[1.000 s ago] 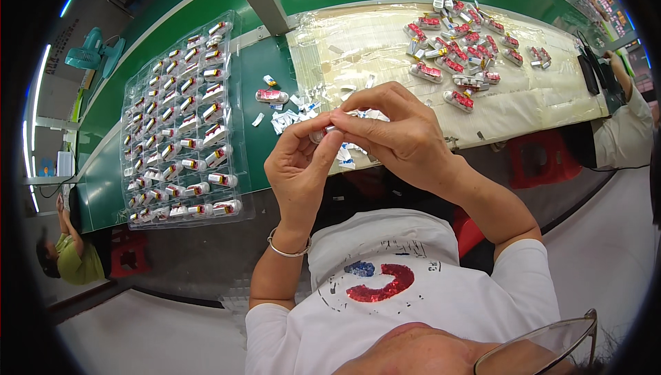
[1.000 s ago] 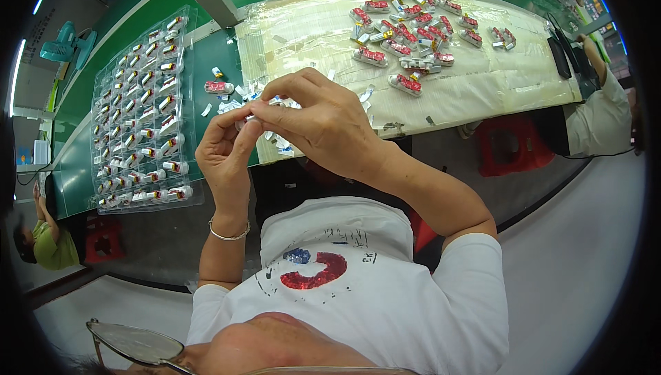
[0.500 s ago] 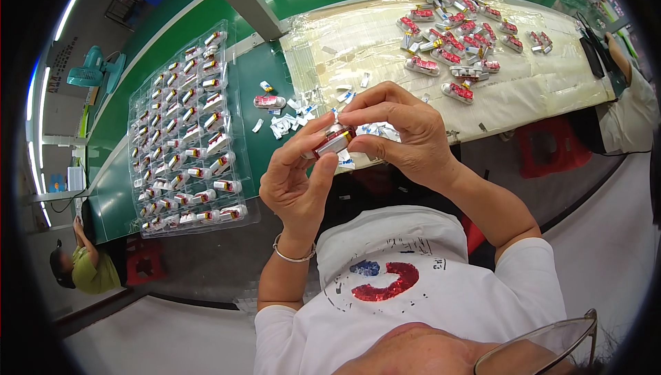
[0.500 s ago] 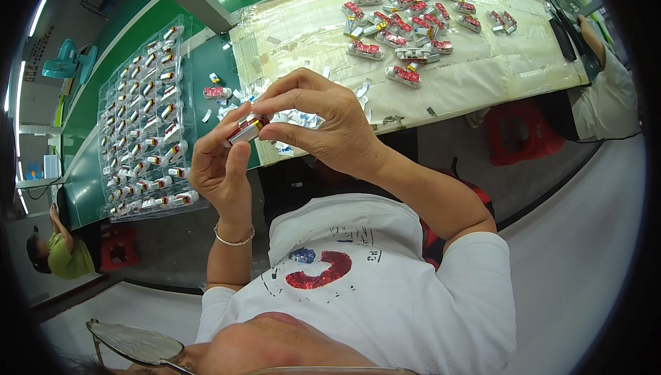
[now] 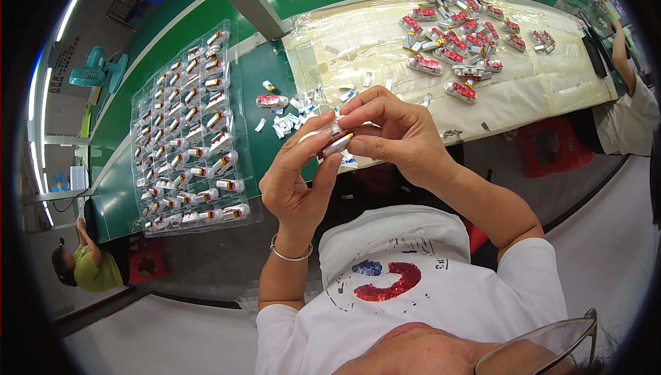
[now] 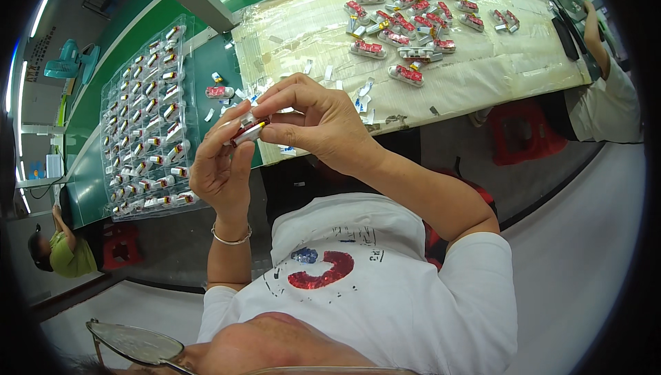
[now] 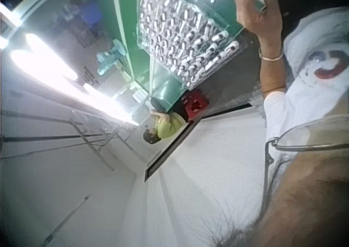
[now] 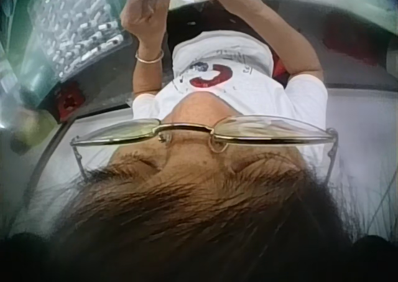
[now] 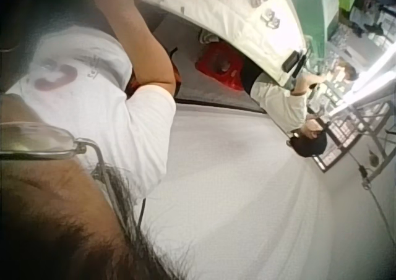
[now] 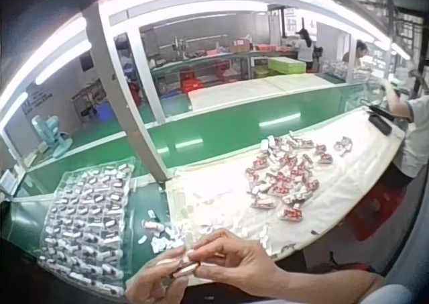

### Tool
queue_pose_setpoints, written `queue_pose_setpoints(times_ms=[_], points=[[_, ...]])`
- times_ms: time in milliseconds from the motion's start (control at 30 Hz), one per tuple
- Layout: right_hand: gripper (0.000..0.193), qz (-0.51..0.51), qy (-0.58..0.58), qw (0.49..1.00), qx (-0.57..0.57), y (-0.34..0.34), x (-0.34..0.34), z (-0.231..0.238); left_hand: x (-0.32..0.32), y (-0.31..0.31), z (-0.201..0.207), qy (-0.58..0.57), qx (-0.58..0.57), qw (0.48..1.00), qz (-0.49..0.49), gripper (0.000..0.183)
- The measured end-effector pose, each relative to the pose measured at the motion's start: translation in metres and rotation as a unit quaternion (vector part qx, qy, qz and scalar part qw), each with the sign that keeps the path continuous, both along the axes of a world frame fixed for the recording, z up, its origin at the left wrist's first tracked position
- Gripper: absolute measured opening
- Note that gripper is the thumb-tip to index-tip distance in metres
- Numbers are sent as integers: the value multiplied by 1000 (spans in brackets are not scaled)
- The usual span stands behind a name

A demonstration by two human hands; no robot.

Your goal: The person sits at a green workbench and repeatedly picks up small cylindrical batteries and rectangular red-and-white components. They insert the batteries into the components by hand and place the assembled units into a clear plastic tray. The process is repetitive and performed one unit at a time.

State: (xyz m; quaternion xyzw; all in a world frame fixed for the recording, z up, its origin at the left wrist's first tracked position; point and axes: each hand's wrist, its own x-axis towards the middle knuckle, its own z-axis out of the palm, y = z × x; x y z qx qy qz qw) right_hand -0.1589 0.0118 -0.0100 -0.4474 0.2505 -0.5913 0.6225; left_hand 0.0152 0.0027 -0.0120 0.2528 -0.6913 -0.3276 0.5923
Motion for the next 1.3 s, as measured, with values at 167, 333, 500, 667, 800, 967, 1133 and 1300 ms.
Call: queue_pose_setpoints(times_ms=[167,333,500,667,800,967,1133,1300], points=[[21,7,-5,1000,27,1,1,3,0,1,-1,4,10,1000,4,24],[22,-13,26,999,24,0,4,2,-3,3,0,22,42,999,14,22],[21,-11,66,992,105,-20,4,-7,-5,-10,-3,92,236,967,21,23],[24,11,62,988,143,-29,0,-7,1,-22,-3,135,352,926,-6,24],[25,25,38,987,154,-30,-4,-11,1,-22,0,165,383,908,-33,27],[28,34,24,988,152,-29,-5,-12,3,-21,-2,164,382,908,-38,27],[32,18,49,989,138,-28,-3,-6,3,-21,-1,156,369,915,-38,27],[29,-25,144,986,84,-27,1,-2,-2,-16,2,133,357,924,-4,27]])
